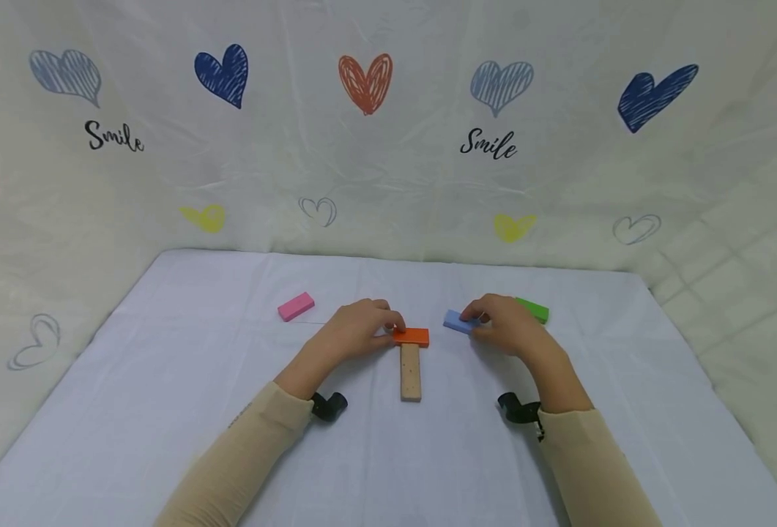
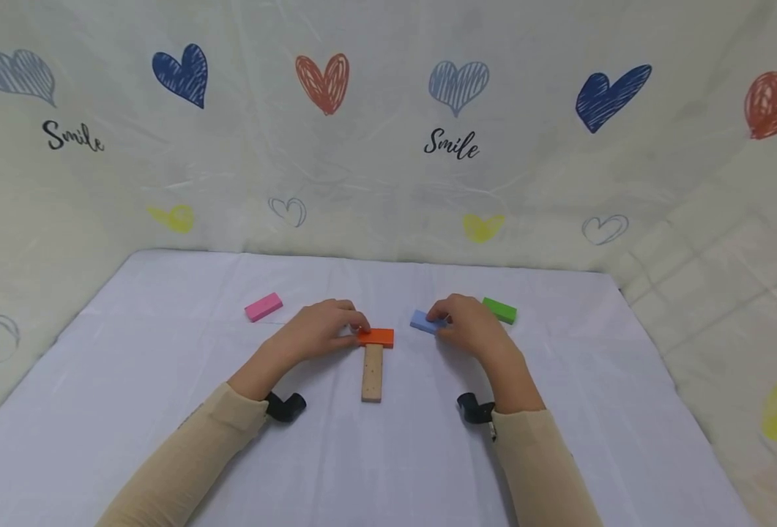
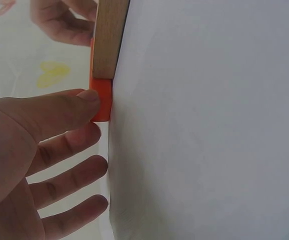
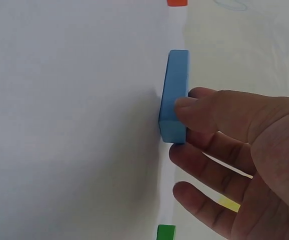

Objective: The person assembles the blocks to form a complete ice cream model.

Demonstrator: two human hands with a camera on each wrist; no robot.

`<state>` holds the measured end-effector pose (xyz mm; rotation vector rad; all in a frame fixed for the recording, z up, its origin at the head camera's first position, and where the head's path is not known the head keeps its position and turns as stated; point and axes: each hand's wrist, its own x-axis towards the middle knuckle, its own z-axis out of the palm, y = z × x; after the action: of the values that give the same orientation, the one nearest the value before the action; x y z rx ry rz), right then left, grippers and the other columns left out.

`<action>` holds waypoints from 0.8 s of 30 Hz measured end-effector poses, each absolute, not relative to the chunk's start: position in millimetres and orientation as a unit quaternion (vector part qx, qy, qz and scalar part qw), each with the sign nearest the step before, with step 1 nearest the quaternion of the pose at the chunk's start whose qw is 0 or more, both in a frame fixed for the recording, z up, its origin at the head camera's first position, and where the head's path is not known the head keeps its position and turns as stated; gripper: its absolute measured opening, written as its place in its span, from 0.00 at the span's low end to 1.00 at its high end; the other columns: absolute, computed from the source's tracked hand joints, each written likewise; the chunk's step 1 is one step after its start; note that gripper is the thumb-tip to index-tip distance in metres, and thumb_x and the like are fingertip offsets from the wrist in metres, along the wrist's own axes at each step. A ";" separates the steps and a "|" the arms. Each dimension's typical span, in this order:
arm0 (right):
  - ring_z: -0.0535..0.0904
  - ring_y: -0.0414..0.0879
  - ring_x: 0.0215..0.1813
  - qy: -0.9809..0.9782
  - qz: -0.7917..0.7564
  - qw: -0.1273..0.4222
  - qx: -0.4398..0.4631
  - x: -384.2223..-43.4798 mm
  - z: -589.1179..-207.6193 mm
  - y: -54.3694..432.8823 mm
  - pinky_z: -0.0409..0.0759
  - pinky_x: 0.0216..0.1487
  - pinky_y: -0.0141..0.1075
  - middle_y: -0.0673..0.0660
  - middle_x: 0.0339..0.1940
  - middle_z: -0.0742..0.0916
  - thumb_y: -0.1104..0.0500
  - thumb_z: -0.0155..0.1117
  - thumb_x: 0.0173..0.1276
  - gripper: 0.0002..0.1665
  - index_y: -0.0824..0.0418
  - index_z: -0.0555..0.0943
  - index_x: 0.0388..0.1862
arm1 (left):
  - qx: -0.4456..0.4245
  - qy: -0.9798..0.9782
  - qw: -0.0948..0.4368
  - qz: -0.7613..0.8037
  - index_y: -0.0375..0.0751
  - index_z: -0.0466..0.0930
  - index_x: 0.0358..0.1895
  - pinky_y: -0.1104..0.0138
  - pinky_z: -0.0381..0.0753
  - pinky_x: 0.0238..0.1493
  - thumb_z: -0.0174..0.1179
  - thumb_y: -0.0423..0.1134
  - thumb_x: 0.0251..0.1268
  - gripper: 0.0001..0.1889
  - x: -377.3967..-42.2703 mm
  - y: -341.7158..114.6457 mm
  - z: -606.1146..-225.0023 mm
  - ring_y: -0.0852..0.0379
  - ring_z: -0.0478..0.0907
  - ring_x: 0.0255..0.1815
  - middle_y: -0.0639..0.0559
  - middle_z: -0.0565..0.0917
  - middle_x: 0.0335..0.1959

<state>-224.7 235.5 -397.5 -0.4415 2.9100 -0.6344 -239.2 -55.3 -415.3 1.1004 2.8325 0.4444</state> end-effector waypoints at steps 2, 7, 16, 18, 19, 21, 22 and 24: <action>0.81 0.56 0.52 0.964 -0.209 0.064 -0.152 -224.0 -397.7 233.0 0.80 0.54 0.52 0.58 0.51 0.86 0.66 0.67 0.64 0.15 0.58 0.86 0.50 | 0.358 0.922 0.035 0.144 0.57 0.86 0.52 0.65 0.81 0.45 0.65 0.44 0.67 0.11 -239.0 -55.5 -415.6 0.59 0.78 0.45 0.58 0.83 0.44; 0.82 0.55 0.52 0.963 -0.204 0.057 -0.168 -222.9 -398.1 226.4 0.80 0.56 0.51 0.58 0.50 0.86 0.66 0.68 0.64 0.15 0.59 0.86 0.51 | 0.358 0.922 0.032 0.143 0.57 0.86 0.51 0.65 0.81 0.45 0.66 0.44 0.67 0.11 -238.5 -56.3 -415.6 0.59 0.78 0.45 0.58 0.83 0.44; 0.82 0.54 0.53 0.964 -0.185 0.049 -0.182 -226.8 -397.2 214.6 0.79 0.59 0.51 0.60 0.51 0.87 0.66 0.67 0.64 0.24 0.63 0.82 0.60 | 0.357 0.923 0.036 0.141 0.57 0.86 0.51 0.65 0.81 0.46 0.65 0.44 0.68 0.11 -239.7 -56.4 -415.1 0.59 0.79 0.46 0.58 0.83 0.45; 0.82 0.54 0.53 0.964 -0.182 0.049 -0.187 -228.2 -397.0 212.9 0.79 0.58 0.51 0.60 0.50 0.87 0.66 0.67 0.63 0.22 0.64 0.83 0.58 | 0.357 0.923 0.035 0.141 0.57 0.86 0.51 0.65 0.81 0.46 0.65 0.44 0.68 0.11 -239.9 -56.2 -414.9 0.59 0.79 0.46 0.58 0.83 0.45; 0.82 0.54 0.52 0.964 -0.181 0.049 -0.188 -228.8 -396.8 212.1 0.79 0.57 0.51 0.60 0.50 0.87 0.66 0.67 0.63 0.21 0.64 0.84 0.56 | 0.357 0.923 0.035 0.141 0.57 0.86 0.51 0.65 0.81 0.47 0.65 0.44 0.68 0.11 -239.9 -56.1 -414.8 0.59 0.79 0.46 0.58 0.83 0.45; 0.82 0.53 0.52 0.964 -0.180 0.050 -0.189 -230.0 -396.9 211.0 0.80 0.57 0.50 0.59 0.49 0.87 0.66 0.67 0.63 0.20 0.64 0.85 0.55 | 0.358 0.922 0.036 0.142 0.57 0.86 0.51 0.65 0.81 0.47 0.65 0.43 0.67 0.11 -240.1 -55.8 -414.5 0.59 0.79 0.46 0.58 0.83 0.44; 0.82 0.53 0.51 0.964 -0.181 0.051 -0.190 -230.4 -397.0 210.6 0.80 0.57 0.50 0.60 0.49 0.87 0.66 0.67 0.63 0.20 0.64 0.85 0.55 | 0.358 0.922 0.036 0.142 0.57 0.86 0.51 0.66 0.81 0.47 0.65 0.43 0.67 0.11 -240.2 -55.6 -414.3 0.59 0.79 0.46 0.58 0.83 0.44; 0.82 0.53 0.52 0.964 -0.183 0.054 -0.188 -231.2 -397.5 210.0 0.80 0.57 0.50 0.59 0.49 0.86 0.66 0.68 0.63 0.20 0.64 0.85 0.55 | 0.358 0.922 0.038 0.140 0.57 0.86 0.52 0.66 0.81 0.47 0.65 0.43 0.68 0.11 -240.2 -55.2 -413.8 0.59 0.79 0.46 0.58 0.83 0.45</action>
<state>-231.2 210.0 -397.5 -0.5698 2.9266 -0.5553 -240.2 -55.2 -413.8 1.0986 2.8292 0.4306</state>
